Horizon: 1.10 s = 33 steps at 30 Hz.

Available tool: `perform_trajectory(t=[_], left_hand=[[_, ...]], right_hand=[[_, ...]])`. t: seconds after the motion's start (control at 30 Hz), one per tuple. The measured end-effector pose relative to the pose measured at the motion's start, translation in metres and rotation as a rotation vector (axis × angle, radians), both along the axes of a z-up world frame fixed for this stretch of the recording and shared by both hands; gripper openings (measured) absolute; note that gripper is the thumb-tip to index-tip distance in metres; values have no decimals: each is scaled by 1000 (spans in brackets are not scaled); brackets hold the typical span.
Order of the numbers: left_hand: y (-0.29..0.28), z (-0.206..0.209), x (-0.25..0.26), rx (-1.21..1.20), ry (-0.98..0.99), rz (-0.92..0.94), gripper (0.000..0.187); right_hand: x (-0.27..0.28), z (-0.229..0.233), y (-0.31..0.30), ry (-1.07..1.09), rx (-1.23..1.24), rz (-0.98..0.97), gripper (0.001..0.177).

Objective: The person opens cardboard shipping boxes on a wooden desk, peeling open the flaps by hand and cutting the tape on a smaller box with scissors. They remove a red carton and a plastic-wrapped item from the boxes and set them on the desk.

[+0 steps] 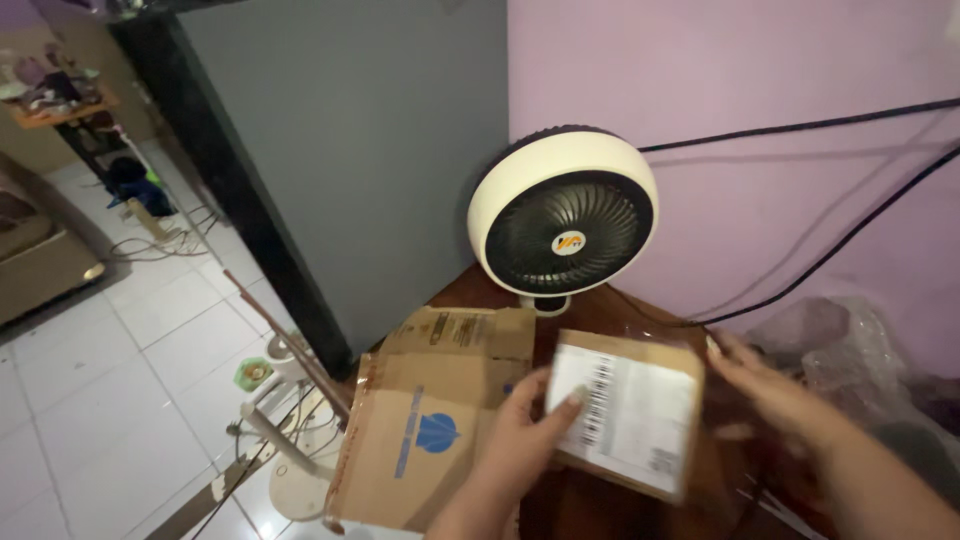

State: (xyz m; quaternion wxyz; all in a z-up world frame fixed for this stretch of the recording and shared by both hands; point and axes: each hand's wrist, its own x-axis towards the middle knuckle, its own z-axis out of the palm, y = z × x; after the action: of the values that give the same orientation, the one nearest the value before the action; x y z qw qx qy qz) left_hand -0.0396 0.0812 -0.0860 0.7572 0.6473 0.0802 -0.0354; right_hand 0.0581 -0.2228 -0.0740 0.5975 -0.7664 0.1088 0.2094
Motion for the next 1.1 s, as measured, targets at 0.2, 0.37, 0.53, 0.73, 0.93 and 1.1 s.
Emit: perform_trajectory(t=[0.2, 0.37, 0.53, 0.73, 0.93, 1.1], left_hand=[[-7, 5, 9, 312, -40, 84, 46], [5, 39, 16, 775, 70, -21, 47], [-18, 46, 25, 878, 115, -373, 91], [-23, 29, 30, 723, -174, -290, 101], [-38, 36, 1, 698, -425, -38, 63], [-55, 35, -10, 831, -526, -139, 36]], right_hand=[[-19, 20, 48, 177, -25, -32, 93], [-17, 43, 44, 167, -95, 36, 89], [-8, 16, 43, -130, -101, 71, 63], [-8, -11, 25, -108, 165, 31, 54], [-18, 23, -1, -94, 259, 146, 72], [-18, 29, -16, -243, 116, 194, 68]])
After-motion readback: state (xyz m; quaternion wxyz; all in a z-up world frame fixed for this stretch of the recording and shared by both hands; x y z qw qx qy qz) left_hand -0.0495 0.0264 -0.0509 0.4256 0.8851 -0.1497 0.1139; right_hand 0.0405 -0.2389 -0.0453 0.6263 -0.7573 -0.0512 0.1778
